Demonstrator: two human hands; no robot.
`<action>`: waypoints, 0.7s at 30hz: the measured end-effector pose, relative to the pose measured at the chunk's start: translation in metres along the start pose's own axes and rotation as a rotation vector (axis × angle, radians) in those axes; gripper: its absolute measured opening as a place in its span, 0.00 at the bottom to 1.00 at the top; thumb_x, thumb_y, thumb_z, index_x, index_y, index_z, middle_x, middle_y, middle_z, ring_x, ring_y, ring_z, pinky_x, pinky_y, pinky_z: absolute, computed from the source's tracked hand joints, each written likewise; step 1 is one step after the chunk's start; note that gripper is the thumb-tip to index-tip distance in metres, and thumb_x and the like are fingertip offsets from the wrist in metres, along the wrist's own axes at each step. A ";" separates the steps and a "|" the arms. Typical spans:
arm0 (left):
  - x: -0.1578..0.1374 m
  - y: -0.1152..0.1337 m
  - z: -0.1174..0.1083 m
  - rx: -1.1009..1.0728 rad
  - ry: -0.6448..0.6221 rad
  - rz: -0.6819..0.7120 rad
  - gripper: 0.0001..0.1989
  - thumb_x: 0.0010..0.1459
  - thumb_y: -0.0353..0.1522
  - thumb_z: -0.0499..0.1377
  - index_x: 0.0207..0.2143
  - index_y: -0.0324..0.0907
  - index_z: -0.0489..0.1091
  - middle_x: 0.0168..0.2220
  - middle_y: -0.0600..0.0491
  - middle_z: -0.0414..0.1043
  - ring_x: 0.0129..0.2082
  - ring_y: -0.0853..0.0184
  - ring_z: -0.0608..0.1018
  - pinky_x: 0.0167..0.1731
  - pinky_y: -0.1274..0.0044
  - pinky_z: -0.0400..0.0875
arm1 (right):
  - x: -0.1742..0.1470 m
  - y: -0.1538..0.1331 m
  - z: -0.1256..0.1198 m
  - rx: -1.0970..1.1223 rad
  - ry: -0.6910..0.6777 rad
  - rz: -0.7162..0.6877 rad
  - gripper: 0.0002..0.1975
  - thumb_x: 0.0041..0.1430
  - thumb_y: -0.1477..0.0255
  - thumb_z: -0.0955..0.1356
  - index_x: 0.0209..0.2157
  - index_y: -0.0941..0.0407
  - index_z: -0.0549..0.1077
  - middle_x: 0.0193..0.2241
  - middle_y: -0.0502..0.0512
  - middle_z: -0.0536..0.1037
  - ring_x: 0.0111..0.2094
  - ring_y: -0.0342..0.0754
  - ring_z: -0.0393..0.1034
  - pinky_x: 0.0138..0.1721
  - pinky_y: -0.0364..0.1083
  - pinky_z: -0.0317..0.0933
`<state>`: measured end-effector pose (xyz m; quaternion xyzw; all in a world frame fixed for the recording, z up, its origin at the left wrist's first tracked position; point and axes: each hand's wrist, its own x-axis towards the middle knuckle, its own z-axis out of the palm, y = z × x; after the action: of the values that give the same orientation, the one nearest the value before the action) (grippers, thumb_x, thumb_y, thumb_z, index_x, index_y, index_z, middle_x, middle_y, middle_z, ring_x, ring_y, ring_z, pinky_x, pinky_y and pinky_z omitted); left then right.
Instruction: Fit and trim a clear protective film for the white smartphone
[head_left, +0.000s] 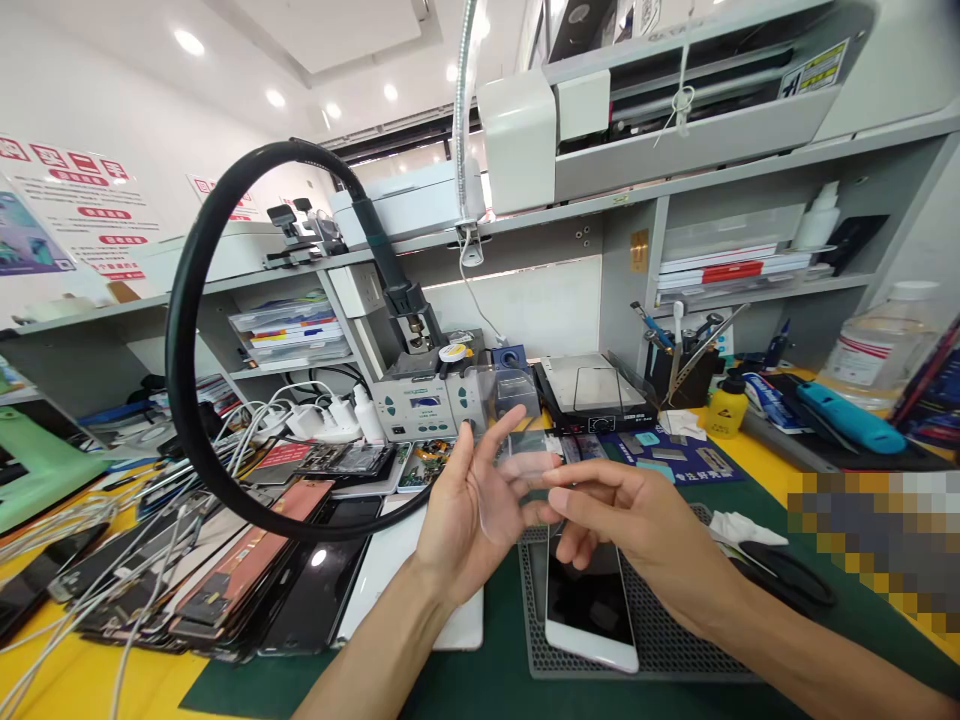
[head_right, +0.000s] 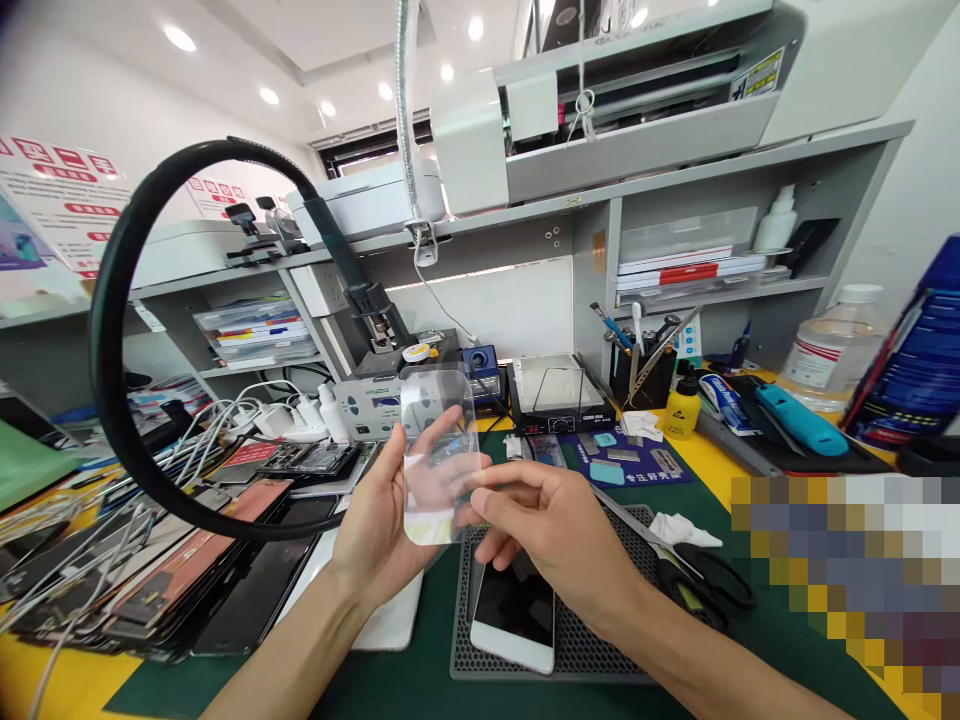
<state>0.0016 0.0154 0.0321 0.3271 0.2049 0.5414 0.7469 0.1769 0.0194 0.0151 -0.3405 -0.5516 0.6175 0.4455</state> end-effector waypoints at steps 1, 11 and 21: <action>0.000 0.000 0.000 0.002 0.005 0.005 0.29 0.70 0.50 0.44 0.64 0.44 0.64 0.40 0.41 0.81 0.38 0.57 0.82 0.37 0.69 0.73 | 0.000 0.000 0.000 -0.005 0.000 0.000 0.15 0.59 0.62 0.75 0.43 0.58 0.80 0.24 0.53 0.82 0.22 0.46 0.76 0.26 0.45 0.71; -0.001 -0.004 0.001 0.067 -0.007 0.042 0.30 0.70 0.50 0.45 0.63 0.42 0.64 0.44 0.42 0.80 0.41 0.57 0.80 0.42 0.66 0.72 | 0.000 -0.004 -0.002 0.024 0.058 0.038 0.21 0.58 0.60 0.75 0.48 0.57 0.81 0.26 0.56 0.81 0.24 0.46 0.71 0.23 0.43 0.63; 0.002 -0.007 -0.003 0.121 -0.026 0.065 0.31 0.70 0.50 0.44 0.63 0.41 0.66 0.45 0.41 0.78 0.41 0.57 0.78 0.40 0.67 0.72 | -0.002 -0.008 0.001 0.158 0.098 0.124 0.18 0.57 0.59 0.76 0.45 0.55 0.82 0.21 0.49 0.71 0.20 0.38 0.54 0.18 0.38 0.47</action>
<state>0.0050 0.0162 0.0251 0.3854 0.2169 0.5476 0.7103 0.1783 0.0177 0.0229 -0.3677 -0.4566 0.6681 0.4582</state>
